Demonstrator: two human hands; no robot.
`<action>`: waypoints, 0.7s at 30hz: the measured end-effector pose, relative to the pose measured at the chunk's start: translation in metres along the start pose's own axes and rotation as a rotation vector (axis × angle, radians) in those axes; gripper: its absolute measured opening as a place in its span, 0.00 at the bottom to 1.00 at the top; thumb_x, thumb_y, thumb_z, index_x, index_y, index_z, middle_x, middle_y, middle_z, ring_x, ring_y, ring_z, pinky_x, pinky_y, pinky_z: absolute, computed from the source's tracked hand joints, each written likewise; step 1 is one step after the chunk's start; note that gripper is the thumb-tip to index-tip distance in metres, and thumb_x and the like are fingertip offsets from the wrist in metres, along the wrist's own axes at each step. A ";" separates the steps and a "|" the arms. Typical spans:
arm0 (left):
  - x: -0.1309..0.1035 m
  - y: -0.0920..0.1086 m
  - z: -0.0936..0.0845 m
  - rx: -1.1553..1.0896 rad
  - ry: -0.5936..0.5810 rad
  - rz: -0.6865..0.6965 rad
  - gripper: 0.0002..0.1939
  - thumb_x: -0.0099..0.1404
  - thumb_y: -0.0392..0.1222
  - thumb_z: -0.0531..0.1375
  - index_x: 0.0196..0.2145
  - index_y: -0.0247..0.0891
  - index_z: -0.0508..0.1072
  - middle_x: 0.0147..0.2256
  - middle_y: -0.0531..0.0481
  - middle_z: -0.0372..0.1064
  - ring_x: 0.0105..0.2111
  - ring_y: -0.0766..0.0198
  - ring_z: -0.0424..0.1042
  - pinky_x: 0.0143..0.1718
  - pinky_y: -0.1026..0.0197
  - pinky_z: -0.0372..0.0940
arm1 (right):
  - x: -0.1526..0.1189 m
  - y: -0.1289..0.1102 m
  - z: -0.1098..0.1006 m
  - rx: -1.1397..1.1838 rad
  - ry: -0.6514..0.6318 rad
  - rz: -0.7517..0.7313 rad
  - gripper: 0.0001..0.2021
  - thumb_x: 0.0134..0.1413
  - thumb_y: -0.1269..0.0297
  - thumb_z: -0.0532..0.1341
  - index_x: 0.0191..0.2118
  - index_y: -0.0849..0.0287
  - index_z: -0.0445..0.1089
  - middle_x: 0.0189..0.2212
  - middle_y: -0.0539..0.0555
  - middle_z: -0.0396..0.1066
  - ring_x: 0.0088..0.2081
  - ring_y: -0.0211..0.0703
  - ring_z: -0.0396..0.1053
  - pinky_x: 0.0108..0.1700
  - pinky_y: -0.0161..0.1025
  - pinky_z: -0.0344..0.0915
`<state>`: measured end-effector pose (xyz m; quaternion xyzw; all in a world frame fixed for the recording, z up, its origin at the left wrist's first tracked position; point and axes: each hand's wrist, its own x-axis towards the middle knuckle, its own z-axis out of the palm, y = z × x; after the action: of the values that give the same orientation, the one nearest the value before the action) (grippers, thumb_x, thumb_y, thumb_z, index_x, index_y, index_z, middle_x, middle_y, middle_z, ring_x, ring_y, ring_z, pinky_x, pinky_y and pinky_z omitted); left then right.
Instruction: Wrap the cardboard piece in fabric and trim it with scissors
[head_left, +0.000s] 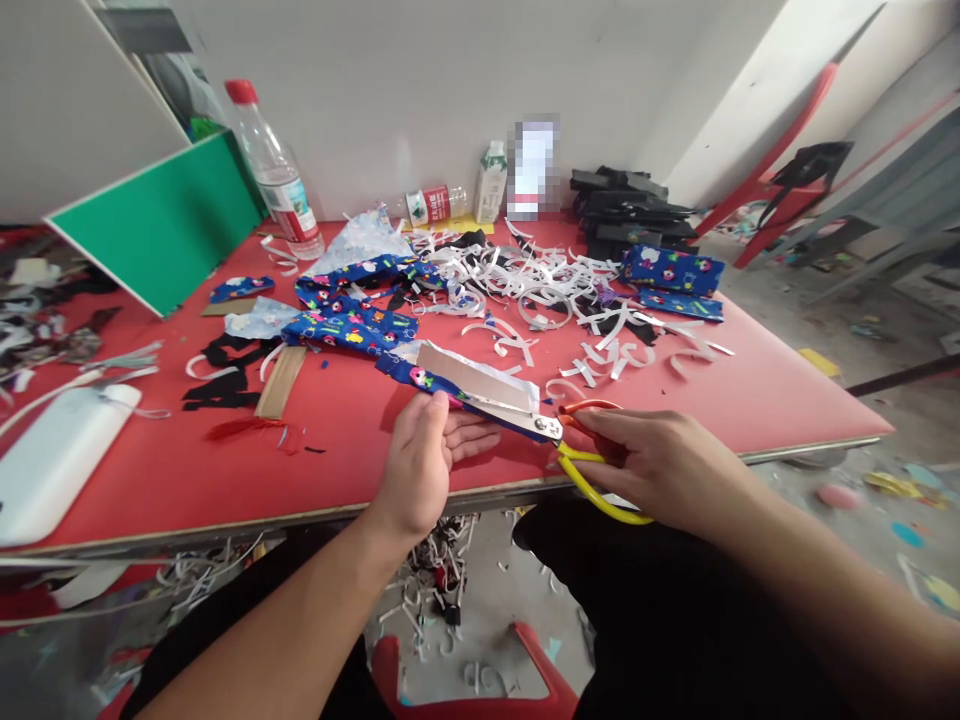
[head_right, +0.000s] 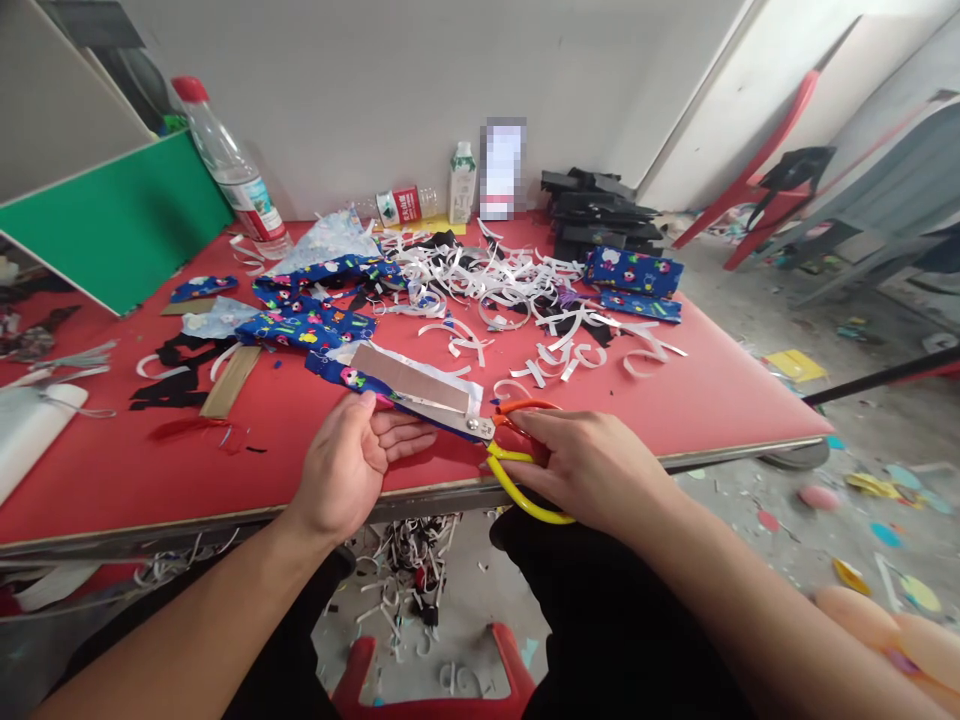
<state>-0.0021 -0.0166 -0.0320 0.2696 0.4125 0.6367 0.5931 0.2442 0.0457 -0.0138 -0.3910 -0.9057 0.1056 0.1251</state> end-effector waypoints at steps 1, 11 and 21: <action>0.001 -0.001 0.000 0.000 0.018 0.004 0.20 0.64 0.57 0.66 0.38 0.40 0.66 0.32 0.43 0.82 0.44 0.43 0.84 0.51 0.39 0.77 | -0.001 0.001 0.001 -0.008 -0.003 -0.011 0.23 0.68 0.43 0.57 0.43 0.58 0.78 0.26 0.55 0.79 0.22 0.43 0.72 0.26 0.39 0.61; 0.000 -0.007 -0.004 0.061 -0.054 0.034 0.16 0.68 0.54 0.64 0.40 0.39 0.69 0.36 0.43 0.82 0.47 0.46 0.83 0.53 0.41 0.77 | -0.001 -0.012 0.002 -0.121 -0.010 0.003 0.16 0.67 0.50 0.57 0.34 0.55 0.70 0.22 0.52 0.72 0.19 0.41 0.64 0.24 0.38 0.52; 0.001 -0.007 -0.001 0.121 -0.085 -0.009 0.18 0.66 0.52 0.66 0.45 0.37 0.70 0.43 0.39 0.82 0.51 0.44 0.81 0.54 0.40 0.76 | 0.008 -0.027 0.005 -0.108 -0.074 0.095 0.18 0.66 0.49 0.56 0.43 0.59 0.73 0.27 0.56 0.76 0.23 0.44 0.68 0.25 0.38 0.55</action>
<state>0.0004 -0.0162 -0.0386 0.3300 0.4258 0.5959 0.5956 0.2191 0.0335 -0.0093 -0.4355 -0.8945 0.0768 0.0654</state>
